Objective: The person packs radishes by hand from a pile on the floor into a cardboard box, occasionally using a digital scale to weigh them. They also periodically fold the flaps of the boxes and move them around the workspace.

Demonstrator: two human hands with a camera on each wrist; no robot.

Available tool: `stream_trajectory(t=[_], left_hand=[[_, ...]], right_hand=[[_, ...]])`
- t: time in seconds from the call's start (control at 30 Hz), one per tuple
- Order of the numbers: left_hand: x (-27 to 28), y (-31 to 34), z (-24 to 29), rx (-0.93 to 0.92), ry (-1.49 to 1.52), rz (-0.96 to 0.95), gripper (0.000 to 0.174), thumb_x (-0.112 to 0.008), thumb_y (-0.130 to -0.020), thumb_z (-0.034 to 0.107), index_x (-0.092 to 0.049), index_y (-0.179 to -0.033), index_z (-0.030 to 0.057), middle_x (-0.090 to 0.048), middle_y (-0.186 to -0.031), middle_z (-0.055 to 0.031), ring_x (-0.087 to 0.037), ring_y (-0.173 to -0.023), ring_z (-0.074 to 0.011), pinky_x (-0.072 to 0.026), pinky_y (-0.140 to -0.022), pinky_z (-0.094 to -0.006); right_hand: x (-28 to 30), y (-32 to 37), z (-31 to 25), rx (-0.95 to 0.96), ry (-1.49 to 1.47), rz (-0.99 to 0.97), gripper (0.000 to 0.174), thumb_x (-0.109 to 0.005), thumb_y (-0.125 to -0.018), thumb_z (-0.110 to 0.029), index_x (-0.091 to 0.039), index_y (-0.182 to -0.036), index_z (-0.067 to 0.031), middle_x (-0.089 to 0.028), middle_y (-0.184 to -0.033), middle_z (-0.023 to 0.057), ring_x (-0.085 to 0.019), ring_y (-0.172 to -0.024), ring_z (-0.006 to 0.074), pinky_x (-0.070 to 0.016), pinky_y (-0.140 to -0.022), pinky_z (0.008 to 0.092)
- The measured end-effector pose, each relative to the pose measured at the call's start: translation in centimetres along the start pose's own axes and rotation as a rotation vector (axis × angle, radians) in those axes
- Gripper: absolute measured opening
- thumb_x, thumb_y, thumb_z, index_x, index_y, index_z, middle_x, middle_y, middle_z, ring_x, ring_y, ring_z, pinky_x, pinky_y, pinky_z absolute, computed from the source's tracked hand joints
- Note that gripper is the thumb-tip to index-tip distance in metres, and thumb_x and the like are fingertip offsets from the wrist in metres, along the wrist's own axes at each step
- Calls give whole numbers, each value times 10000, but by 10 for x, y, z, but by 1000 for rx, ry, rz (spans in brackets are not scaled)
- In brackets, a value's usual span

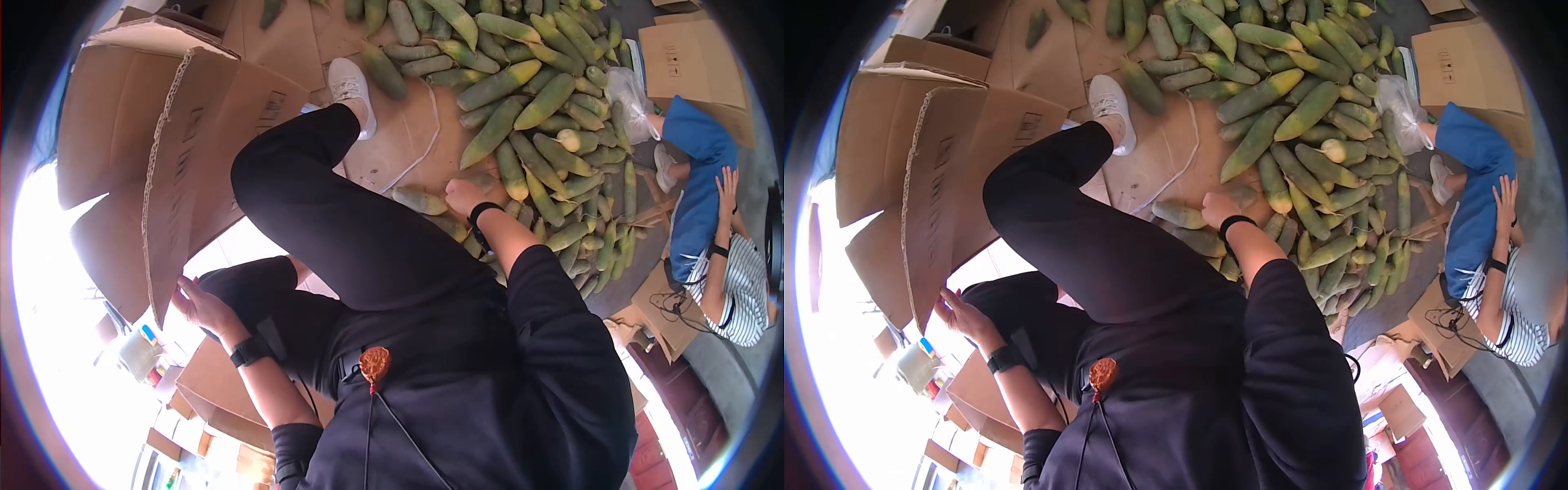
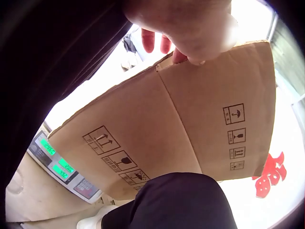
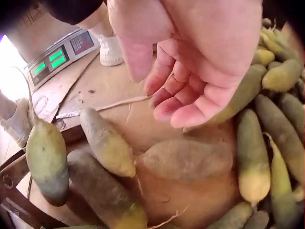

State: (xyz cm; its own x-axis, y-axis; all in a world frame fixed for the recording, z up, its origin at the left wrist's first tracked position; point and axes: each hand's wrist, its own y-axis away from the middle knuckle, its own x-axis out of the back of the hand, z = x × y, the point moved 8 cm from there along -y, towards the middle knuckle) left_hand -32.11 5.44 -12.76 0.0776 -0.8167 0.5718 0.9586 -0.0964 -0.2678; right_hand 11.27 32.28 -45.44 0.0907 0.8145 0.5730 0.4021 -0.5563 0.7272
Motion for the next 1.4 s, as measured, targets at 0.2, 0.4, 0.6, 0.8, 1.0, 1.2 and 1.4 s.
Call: stream_trajectory(t=[0.2,0.4,0.6,0.8,1.0,1.2,1.4], left_hand=[[1,-2,-2,-19,-45,5,306,-496,-927,291,-547,-1058,18,-598,-1012,-88,-563,-931,-158,-477,-771,-288],[3,-6,-9,-53,-78,-14,327,-490,-930,296,-537,-1071,5,-587,-1026,-94,-551,-936,-152,-479,-755,-282],[-5,0,9,-46,-68,-3,336,-484,-932,303,-533,-1078,4,-584,-1012,-97,-551,-890,-148,-486,-745,-275],[0,-3,-1,-25,-91,-15,325,-461,-941,302,-535,-1084,19,-585,-1018,-90,-553,-916,-154,-490,-749,-284],[-6,0,6,-10,-44,-21,301,-437,-952,239,-514,-1128,7,-554,-1035,-94,-534,-860,-138,-484,-726,-282],[-1,-3,-4,4,-16,-11,306,-465,-941,294,-536,-1087,36,-586,-1023,-86,-555,-917,-150,-492,-744,-284],[0,-2,-9,41,52,7,279,-469,-943,246,-535,-1085,15,-569,-999,-81,-531,-847,-128,-475,-729,-275]], right_hand=[[-57,8,29,-143,98,-249,283,-538,-744,-140,-626,-966,11,-602,-1006,246,-576,-978,363,-451,-852,421],[-79,15,51,-318,-17,-318,608,-669,-669,-262,-492,-1175,23,-549,-1122,254,-532,-1065,345,-415,-908,382],[-74,14,22,-318,-177,-242,863,-749,-582,-176,-325,-1313,-2,-458,-1246,239,-440,-1185,327,-365,-990,371],[-74,-2,16,-394,-307,-273,928,-775,-567,-244,-313,-1336,-6,-452,-1277,207,-435,-1188,322,-361,-985,364],[-82,-20,29,-406,-299,-153,845,-794,-578,-316,-410,-1276,-34,-488,-1247,192,-451,-1181,301,-370,-980,378],[-47,1,-24,-375,-174,-413,493,-715,-696,-357,-534,-990,-5,-636,-851,132,-644,-676,215,-502,-592,327],[-51,8,-40,-362,-405,-361,442,-602,-803,-376,-511,-873,51,-525,-566,79,-483,-392,173,-412,-359,319]])
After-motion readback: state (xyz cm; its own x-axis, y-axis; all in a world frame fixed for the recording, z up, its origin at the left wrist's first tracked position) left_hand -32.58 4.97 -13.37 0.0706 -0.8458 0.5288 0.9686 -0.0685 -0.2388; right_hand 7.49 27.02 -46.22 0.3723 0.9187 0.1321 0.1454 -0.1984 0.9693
